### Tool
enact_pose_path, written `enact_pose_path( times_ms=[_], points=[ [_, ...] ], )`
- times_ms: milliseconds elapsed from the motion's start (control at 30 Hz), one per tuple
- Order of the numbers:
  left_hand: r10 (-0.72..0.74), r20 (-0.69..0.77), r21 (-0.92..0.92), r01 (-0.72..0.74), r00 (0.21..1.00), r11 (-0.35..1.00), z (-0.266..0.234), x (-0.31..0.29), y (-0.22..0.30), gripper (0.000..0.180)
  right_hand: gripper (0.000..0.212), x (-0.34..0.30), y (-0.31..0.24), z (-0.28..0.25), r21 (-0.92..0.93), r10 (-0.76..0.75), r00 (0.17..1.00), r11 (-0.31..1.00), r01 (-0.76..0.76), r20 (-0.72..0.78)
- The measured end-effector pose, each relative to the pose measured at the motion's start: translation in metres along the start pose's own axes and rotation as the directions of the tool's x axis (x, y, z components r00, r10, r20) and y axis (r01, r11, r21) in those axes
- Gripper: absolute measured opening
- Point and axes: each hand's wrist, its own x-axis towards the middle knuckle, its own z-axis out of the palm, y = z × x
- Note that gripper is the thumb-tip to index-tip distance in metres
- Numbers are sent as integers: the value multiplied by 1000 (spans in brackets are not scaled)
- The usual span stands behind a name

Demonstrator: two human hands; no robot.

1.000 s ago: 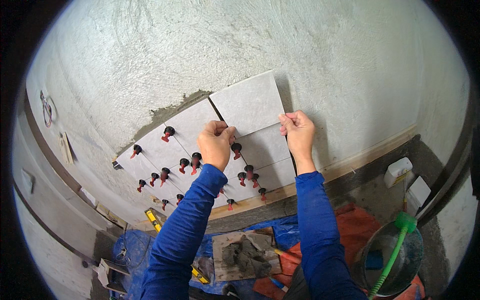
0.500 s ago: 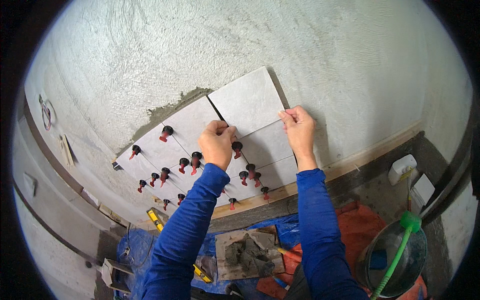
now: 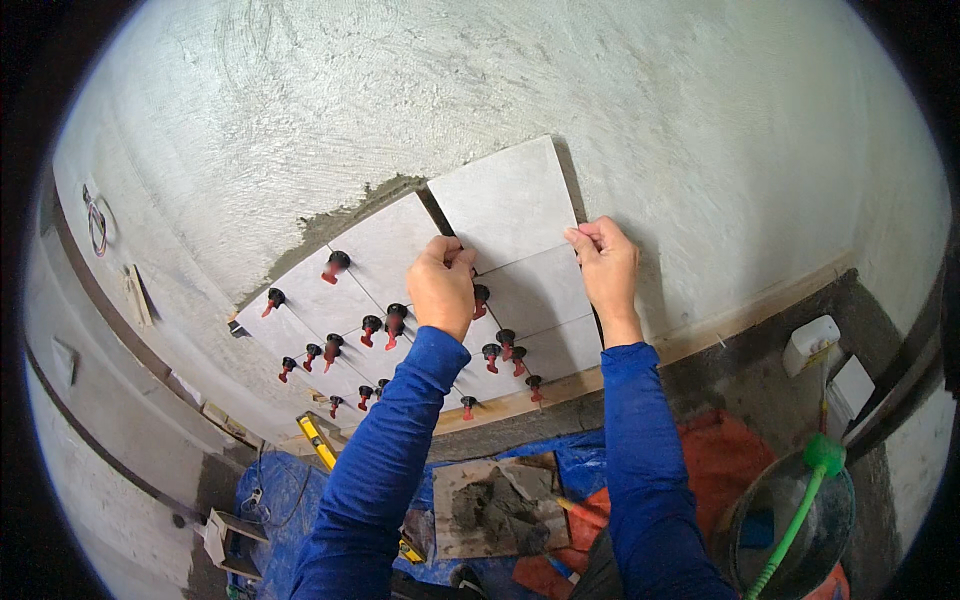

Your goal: The person applies adhesive to the back of a white ceramic tile using a trowel, then places it onto a wall section where other tiles are already set with leveling clips. They use a rubber mallet to tap the tile into place and a spirit level to check alignment.

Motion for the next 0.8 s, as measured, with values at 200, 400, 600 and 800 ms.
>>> enact_pose_path(
  times_ms=[200,400,600,800],
  points=[
    [30,20,71,-32,999,997,-2,3,2,15,22,2,1,1,-12,5,1000,1000,-5,7],
    [130,17,207,-131,991,969,-7,2,5,19,22,0,-3,-1,-14,-12,1000,1000,13,12],
    [188,16,304,-184,982,935,-12,-2,10,23,20,0,-8,0,5,-104,994,995,105,-22],
    [183,19,273,-181,983,945,-14,-3,12,19,22,-2,-14,-1,-49,-116,993,992,115,-28]
  ],
)
